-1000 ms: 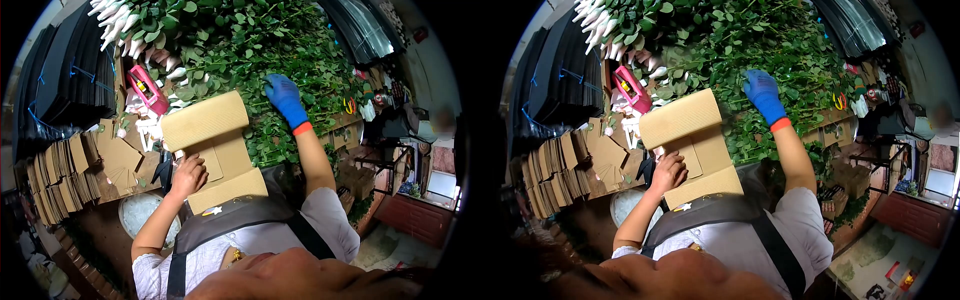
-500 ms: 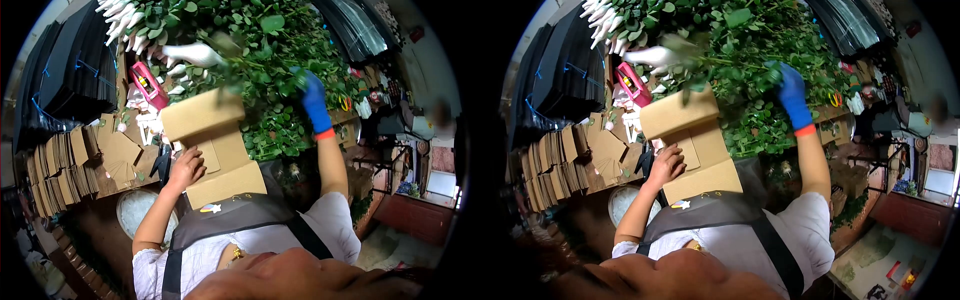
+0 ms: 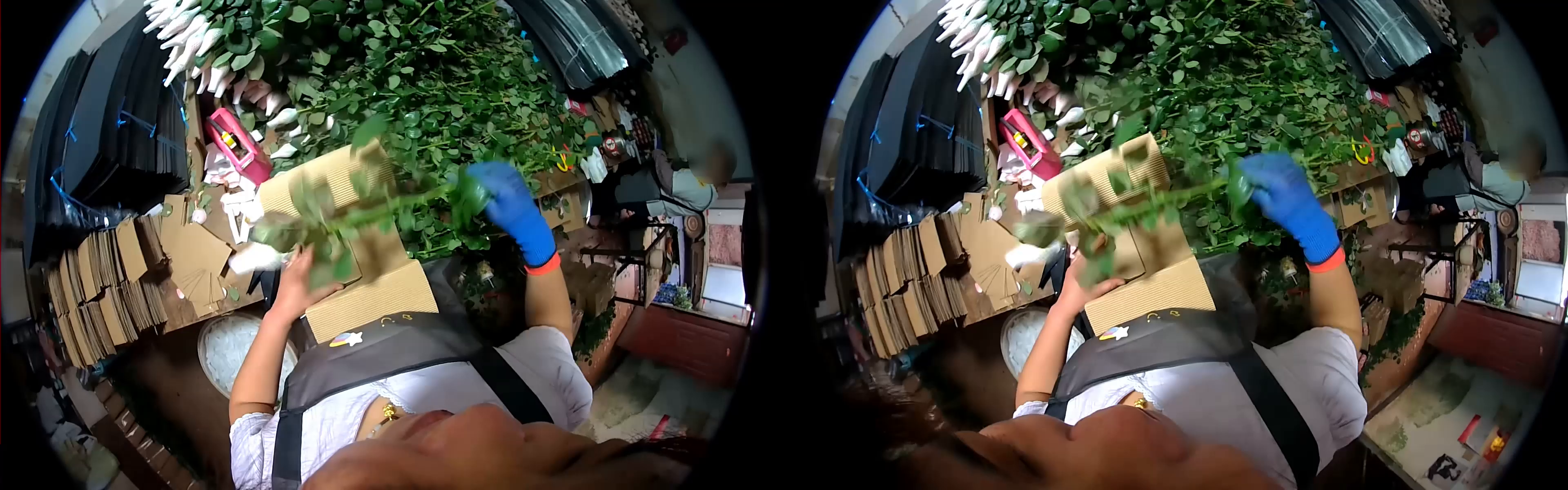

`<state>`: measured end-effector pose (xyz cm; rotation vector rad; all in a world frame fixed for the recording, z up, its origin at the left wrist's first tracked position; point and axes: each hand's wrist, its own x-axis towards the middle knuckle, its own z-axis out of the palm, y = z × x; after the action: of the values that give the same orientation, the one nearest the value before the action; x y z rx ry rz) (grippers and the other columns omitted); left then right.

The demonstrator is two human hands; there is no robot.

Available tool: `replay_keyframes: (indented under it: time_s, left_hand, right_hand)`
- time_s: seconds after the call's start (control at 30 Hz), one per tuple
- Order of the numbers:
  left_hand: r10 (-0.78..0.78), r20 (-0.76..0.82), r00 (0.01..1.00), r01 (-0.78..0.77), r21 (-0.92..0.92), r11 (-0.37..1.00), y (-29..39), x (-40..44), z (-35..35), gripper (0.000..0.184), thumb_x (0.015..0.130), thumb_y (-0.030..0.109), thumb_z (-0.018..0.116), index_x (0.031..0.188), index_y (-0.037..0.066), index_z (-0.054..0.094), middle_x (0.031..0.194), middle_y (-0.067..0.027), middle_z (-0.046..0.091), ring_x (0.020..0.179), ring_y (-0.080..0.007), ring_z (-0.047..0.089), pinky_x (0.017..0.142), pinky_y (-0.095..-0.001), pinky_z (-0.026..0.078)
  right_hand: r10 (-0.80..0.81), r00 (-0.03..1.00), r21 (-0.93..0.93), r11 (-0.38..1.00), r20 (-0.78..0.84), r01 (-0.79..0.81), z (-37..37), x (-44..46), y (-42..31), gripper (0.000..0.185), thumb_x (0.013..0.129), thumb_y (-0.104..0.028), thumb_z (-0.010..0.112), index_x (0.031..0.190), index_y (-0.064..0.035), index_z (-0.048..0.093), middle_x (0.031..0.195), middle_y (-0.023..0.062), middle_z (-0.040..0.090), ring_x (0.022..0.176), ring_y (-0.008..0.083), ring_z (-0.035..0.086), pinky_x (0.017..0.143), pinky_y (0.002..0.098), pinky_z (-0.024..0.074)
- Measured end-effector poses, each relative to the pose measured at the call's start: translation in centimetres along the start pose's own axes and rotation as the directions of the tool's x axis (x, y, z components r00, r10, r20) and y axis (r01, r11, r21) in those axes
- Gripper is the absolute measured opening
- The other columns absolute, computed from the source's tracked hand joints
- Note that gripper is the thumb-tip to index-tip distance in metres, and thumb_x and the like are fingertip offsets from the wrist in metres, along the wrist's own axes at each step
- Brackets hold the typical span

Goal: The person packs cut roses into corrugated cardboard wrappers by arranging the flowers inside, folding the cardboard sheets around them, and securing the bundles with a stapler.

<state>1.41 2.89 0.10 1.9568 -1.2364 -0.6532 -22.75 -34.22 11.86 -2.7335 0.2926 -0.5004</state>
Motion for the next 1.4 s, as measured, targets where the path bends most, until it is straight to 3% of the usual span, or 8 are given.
replay_keyframes:
  time_s: [0.13,0.27,0.5,0.6,0.87,1.13,1.3,1.4]
  left_hand:
    - [0.016,0.054,0.998,-0.010,-0.108,0.994,0.7,0.6,-0.6,0.102,0.070,0.038,0.091,0.152,0.006,0.040,0.135,-0.0190,0.063,0.135,-0.0411,0.051,0.120,-0.0528,0.029]
    - [0.216,0.080,0.973,-0.223,0.083,0.971,-0.9,0.3,0.2,0.035,0.078,0.028,0.085,0.108,0.011,0.078,0.131,-0.0119,0.065,0.136,-0.0346,0.052,0.117,-0.0608,0.030]
    - [0.171,0.147,0.974,-0.187,0.102,0.977,0.1,0.6,-0.5,0.033,0.076,0.029,0.086,0.102,0.011,0.078,0.133,-0.0122,0.064,0.138,-0.0363,0.050,0.118,-0.0606,0.029]
    - [0.161,0.159,0.974,-0.181,0.123,0.976,0.4,0.7,-0.6,0.034,0.075,0.030,0.086,0.102,0.010,0.078,0.133,-0.0124,0.064,0.137,-0.0368,0.050,0.117,-0.0603,0.030]
    - [0.214,0.151,0.965,-0.239,0.175,0.955,0.3,0.8,-0.6,0.034,0.078,0.028,0.084,0.107,0.011,0.078,0.133,-0.0130,0.064,0.134,-0.0368,0.053,0.114,-0.0523,0.037]
    - [0.000,0.043,0.999,0.002,-0.057,0.998,0.8,0.5,-0.2,0.113,0.067,0.030,0.092,0.158,0.012,0.027,0.137,-0.0142,0.064,0.137,-0.0340,0.051,0.122,-0.0546,0.027]
    - [0.135,0.091,0.987,-0.144,0.097,0.985,-0.4,0.3,0.1,0.054,0.073,0.035,0.086,0.121,0.013,0.073,0.129,-0.0119,0.068,0.137,-0.0327,0.052,0.121,-0.0534,0.030]
    - [0.140,0.117,0.983,-0.151,0.097,0.984,-0.4,0.5,-0.1,0.057,0.075,0.037,0.086,0.123,0.010,0.072,0.126,-0.0139,0.069,0.137,-0.0371,0.050,0.119,-0.0566,0.030]
  right_hand:
    - [0.145,0.906,-0.099,0.988,0.397,-0.114,4.9,-7.0,2.5,0.020,0.082,-0.019,0.075,0.102,-0.0197,0.074,0.093,0.0068,0.072,0.090,0.0292,0.069,0.081,0.0423,0.0558]
    - [0.176,0.783,-0.280,0.960,0.596,-0.002,5.6,-6.7,2.0,0.019,0.087,-0.025,0.070,0.106,-0.0217,0.073,0.095,0.0065,0.072,0.089,0.0297,0.069,0.080,0.0442,0.0541]
    - [-0.012,0.996,-0.203,0.979,-0.093,-0.007,9.5,7.3,4.0,0.019,0.089,-0.022,0.063,0.103,-0.0147,0.073,0.095,0.0106,0.072,0.086,0.0332,0.069,0.078,0.0462,0.0545]
    - [0.234,0.893,-0.428,0.902,0.384,-0.053,15.6,9.7,7.5,0.019,0.085,-0.018,0.064,0.101,-0.0131,0.072,0.100,0.0104,0.073,0.088,0.0340,0.069,0.078,0.0453,0.0548]
    - [-0.143,0.832,-0.183,0.982,-0.535,0.051,1.0,8.7,0.5,0.049,0.080,0.011,0.056,0.115,-0.0199,0.072,0.109,0.0042,0.073,0.095,0.0279,0.070,0.086,0.0387,0.0576]
    - [-0.007,0.800,-0.318,0.916,0.599,0.246,7.1,2.6,-7.5,0.027,0.087,-0.016,0.061,0.111,-0.0245,0.070,0.086,0.0053,0.067,0.084,0.0267,0.067,0.066,0.0407,0.0505]
    - [-0.178,0.764,0.000,0.974,0.620,0.226,12.4,0.3,-3.6,0.017,0.091,-0.030,0.061,0.103,-0.0254,0.073,0.095,0.0047,0.073,0.091,0.0258,0.071,0.077,0.0443,0.0552]
    - [0.264,0.582,-0.243,0.963,0.769,-0.116,6.0,7.5,-3.5,0.025,0.090,-0.038,0.059,0.101,-0.0245,0.076,0.100,0.0046,0.075,0.093,0.0270,0.072,0.078,0.0455,0.0561]
